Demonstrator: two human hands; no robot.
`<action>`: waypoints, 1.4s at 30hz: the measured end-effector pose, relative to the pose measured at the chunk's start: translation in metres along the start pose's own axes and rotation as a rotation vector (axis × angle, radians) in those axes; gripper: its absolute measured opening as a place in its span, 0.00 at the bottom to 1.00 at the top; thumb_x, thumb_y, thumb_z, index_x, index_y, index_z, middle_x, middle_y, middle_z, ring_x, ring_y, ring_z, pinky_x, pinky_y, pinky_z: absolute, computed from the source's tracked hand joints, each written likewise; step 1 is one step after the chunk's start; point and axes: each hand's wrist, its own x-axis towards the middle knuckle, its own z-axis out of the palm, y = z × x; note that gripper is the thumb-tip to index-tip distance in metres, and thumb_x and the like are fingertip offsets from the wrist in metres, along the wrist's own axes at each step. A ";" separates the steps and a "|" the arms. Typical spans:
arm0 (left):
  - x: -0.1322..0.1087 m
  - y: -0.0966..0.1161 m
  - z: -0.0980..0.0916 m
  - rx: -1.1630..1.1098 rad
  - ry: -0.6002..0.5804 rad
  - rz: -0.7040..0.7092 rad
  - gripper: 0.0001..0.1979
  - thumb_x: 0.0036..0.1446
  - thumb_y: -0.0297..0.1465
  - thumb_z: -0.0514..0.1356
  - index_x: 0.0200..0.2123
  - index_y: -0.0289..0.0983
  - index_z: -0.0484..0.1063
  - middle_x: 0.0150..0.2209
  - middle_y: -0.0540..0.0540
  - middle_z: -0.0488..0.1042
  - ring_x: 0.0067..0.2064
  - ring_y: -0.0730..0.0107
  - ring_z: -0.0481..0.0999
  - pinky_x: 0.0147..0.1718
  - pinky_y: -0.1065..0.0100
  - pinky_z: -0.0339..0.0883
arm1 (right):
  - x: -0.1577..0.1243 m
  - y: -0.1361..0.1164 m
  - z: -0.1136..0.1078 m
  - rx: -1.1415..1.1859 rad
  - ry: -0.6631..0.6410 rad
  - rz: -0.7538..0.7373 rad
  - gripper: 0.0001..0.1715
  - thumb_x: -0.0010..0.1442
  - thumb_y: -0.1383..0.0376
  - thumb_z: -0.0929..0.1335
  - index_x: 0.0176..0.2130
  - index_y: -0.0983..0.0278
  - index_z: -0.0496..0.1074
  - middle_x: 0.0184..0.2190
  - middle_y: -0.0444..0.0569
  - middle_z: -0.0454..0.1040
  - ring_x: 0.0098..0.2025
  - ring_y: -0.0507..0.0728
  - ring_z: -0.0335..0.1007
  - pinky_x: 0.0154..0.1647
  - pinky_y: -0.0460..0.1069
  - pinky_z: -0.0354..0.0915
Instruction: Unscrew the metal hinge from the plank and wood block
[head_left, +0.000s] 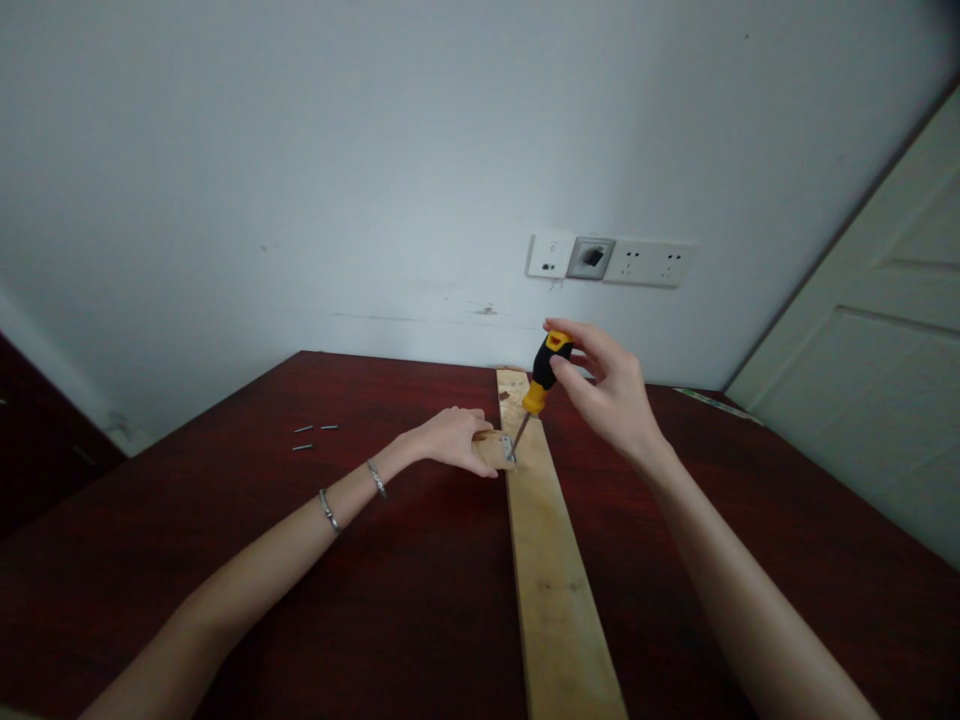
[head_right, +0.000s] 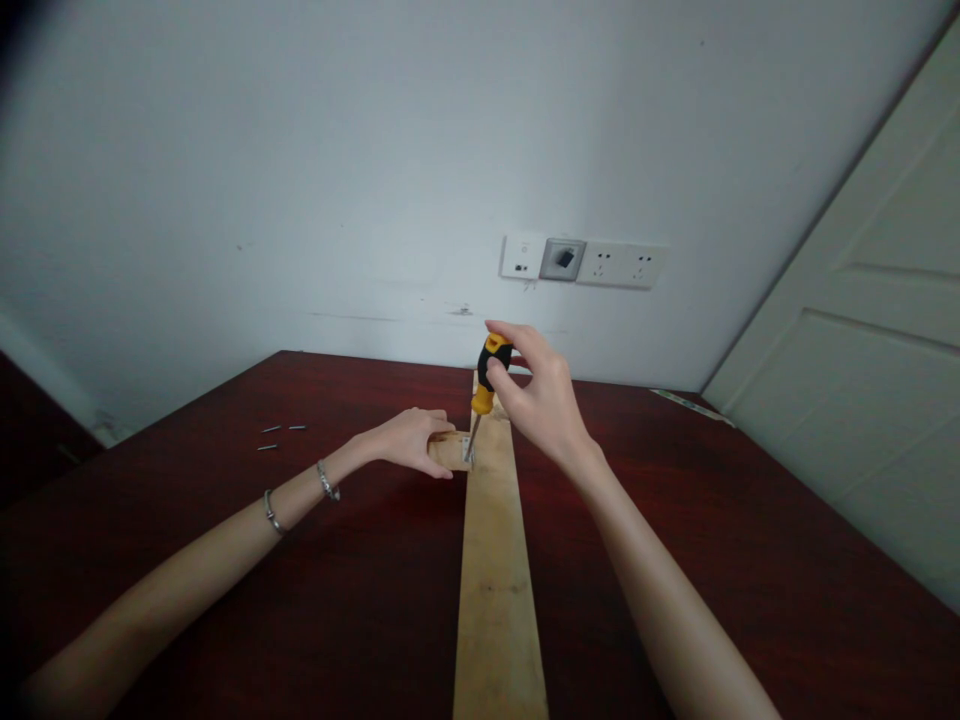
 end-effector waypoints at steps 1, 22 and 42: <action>0.000 -0.001 0.000 -0.001 0.005 0.004 0.30 0.43 0.56 0.63 0.39 0.37 0.74 0.36 0.46 0.72 0.32 0.65 0.71 0.29 0.69 0.56 | 0.000 0.000 0.000 -0.032 -0.005 -0.002 0.20 0.58 0.64 0.68 0.51 0.57 0.71 0.49 0.51 0.70 0.48 0.59 0.69 0.44 0.56 0.73; 0.000 -0.002 -0.002 -0.031 0.034 0.017 0.30 0.44 0.55 0.63 0.39 0.36 0.74 0.36 0.45 0.72 0.33 0.65 0.71 0.30 0.69 0.58 | -0.003 0.007 0.009 0.034 -0.074 0.004 0.29 0.59 0.66 0.66 0.59 0.55 0.61 0.50 0.50 0.69 0.47 0.58 0.70 0.49 0.58 0.70; 0.000 0.003 -0.005 -0.001 0.002 0.023 0.29 0.43 0.54 0.64 0.40 0.36 0.75 0.37 0.44 0.74 0.33 0.64 0.72 0.30 0.69 0.58 | -0.005 0.002 0.015 0.023 -0.040 -0.037 0.28 0.52 0.61 0.73 0.50 0.56 0.63 0.49 0.50 0.65 0.48 0.58 0.66 0.40 0.52 0.72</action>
